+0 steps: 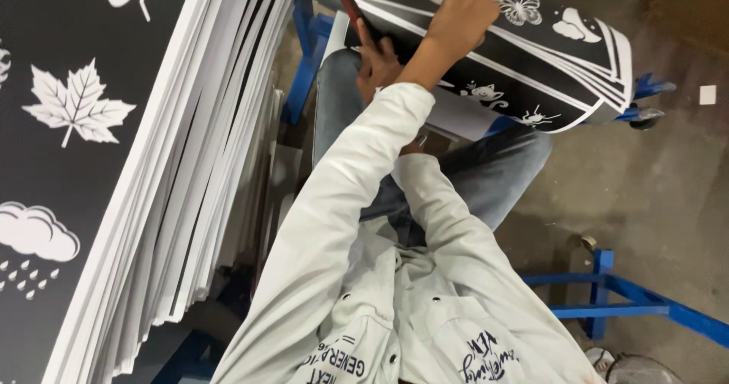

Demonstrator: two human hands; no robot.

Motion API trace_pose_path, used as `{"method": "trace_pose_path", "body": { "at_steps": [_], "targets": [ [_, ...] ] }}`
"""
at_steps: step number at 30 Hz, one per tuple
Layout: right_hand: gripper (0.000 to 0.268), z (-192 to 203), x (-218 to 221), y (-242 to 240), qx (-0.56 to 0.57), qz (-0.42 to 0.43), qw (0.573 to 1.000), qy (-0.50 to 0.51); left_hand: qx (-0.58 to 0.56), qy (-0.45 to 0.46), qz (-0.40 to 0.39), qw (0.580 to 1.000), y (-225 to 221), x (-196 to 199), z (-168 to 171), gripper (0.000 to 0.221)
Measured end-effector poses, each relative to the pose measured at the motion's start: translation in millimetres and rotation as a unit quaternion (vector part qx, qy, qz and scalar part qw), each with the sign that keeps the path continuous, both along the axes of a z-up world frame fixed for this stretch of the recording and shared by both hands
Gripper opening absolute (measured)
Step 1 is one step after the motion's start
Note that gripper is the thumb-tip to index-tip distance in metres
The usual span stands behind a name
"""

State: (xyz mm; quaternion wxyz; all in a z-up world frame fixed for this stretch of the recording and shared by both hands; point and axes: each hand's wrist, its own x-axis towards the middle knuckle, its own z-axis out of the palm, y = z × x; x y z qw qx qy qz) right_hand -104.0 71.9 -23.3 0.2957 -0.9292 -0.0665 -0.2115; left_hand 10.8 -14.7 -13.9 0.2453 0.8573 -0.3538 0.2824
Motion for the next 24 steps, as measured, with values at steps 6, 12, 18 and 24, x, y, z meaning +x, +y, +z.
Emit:
{"method": "trace_pose_path", "body": {
  "at_steps": [6, 12, 18, 24],
  "targets": [
    [0.048, 4.1, -11.1, 8.0, 0.020, 0.034, 0.999, -0.016, -0.119, -0.047, -0.043, 0.991, 5.6, 9.8, 1.8, 0.016],
    [0.031, 0.0, -51.7, -173.4, -0.006, 0.179, 0.984, 0.019, -0.039, 0.024, -0.101, 0.994, 0.0, 13.0, -0.7, 0.014],
    [0.016, 14.9, -135.3, -392.8, -0.132, 0.021, 0.991, 0.019, -0.126, -0.010, -0.116, 0.985, 13.2, 2.6, -1.5, 0.036],
    [0.031, 27.1, -107.9, -471.5, -0.125, -0.044, 0.990, 0.056, -0.037, 0.046, -0.090, 0.994, 23.7, -3.8, 11.0, 0.019]
  ]
}}
